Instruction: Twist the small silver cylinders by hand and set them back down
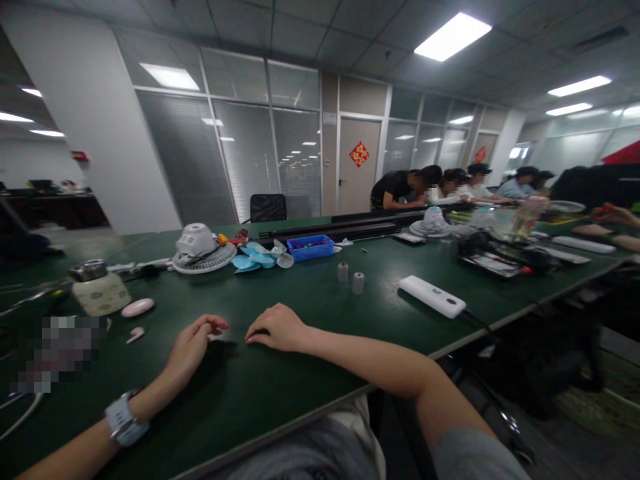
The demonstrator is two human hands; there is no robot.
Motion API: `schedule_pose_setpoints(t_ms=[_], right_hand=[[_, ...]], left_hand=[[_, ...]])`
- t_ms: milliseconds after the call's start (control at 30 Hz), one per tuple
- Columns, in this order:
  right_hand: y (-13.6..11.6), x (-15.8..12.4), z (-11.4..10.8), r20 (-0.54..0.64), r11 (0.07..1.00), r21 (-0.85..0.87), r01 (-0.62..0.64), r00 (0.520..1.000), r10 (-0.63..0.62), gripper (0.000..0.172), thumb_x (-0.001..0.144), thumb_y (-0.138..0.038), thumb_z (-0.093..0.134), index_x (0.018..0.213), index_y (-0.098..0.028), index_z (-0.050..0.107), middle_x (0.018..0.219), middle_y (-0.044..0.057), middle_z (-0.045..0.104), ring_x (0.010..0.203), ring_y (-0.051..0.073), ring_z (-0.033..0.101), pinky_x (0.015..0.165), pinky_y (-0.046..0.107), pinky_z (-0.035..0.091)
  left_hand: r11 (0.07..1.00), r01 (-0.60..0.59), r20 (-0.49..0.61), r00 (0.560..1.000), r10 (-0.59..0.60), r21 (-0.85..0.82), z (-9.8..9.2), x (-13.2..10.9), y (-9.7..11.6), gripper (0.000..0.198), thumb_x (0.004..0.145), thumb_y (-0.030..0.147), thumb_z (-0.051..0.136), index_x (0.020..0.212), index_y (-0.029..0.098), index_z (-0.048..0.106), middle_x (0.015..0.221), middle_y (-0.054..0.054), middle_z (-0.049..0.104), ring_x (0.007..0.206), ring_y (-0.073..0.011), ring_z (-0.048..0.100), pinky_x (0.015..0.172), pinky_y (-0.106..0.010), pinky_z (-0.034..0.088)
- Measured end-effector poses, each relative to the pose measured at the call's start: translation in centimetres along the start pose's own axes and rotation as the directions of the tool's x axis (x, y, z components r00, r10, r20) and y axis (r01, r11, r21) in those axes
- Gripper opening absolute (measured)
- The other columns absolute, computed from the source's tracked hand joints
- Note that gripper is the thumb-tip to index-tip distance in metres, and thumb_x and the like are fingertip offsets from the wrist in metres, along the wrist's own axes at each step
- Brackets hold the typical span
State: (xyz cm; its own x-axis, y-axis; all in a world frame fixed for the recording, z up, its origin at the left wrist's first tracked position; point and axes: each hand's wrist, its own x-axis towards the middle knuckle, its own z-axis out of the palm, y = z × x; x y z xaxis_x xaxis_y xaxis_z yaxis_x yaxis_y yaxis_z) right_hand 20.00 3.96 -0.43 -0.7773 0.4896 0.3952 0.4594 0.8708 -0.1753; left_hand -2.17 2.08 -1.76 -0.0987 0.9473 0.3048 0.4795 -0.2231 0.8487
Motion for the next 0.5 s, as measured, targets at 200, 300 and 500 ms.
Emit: schedule_pose_setpoints(t_ms=[200,300,500], right_hand=[[2.8,-1.4,-4.4,-0.103,0.970,-0.175,-0.171,0.983,0.155,0.021,0.091,-0.034,0.059,0.100,-0.022,0.073,0.101,0.004,0.074,0.098,0.018,0.063,0.089,0.033,0.037],[5.6,-3.0,-8.6,-0.184,0.855,-0.332,-0.397,0.917,0.354,0.025,0.092,-0.038,0.056,0.100,-0.023,0.074,0.102,0.006,0.073,0.100,0.022,0.063,0.090,0.034,0.037],[9.9,-7.8,-15.1,-0.291,0.469,-0.391,-0.792,0.590,0.753,0.028,0.089,-0.041,0.057,0.102,-0.025,0.075,0.102,0.007,0.074,0.095,0.023,0.065,0.080,0.030,0.044]], left_hand=[[1.000,0.005,0.041,0.999,-0.005,-0.007,-0.1,-0.2,0.0,0.017,0.069,0.026,0.037,0.061,0.021,0.051,0.054,0.001,0.052,0.057,-0.0168,0.052,0.058,-0.027,0.039],[1.000,0.013,0.052,0.999,-0.012,-0.014,0.0,-0.2,-0.3,0.016,0.069,0.026,0.038,0.060,0.022,0.050,0.051,0.003,0.045,0.051,-0.0153,0.045,0.053,-0.026,0.033],[1.000,-0.007,0.048,0.999,0.005,0.028,-0.1,-0.1,-0.5,0.015,0.068,0.026,0.038,0.059,0.022,0.049,0.055,0.002,0.046,0.054,-0.0158,0.045,0.055,-0.026,0.033]])
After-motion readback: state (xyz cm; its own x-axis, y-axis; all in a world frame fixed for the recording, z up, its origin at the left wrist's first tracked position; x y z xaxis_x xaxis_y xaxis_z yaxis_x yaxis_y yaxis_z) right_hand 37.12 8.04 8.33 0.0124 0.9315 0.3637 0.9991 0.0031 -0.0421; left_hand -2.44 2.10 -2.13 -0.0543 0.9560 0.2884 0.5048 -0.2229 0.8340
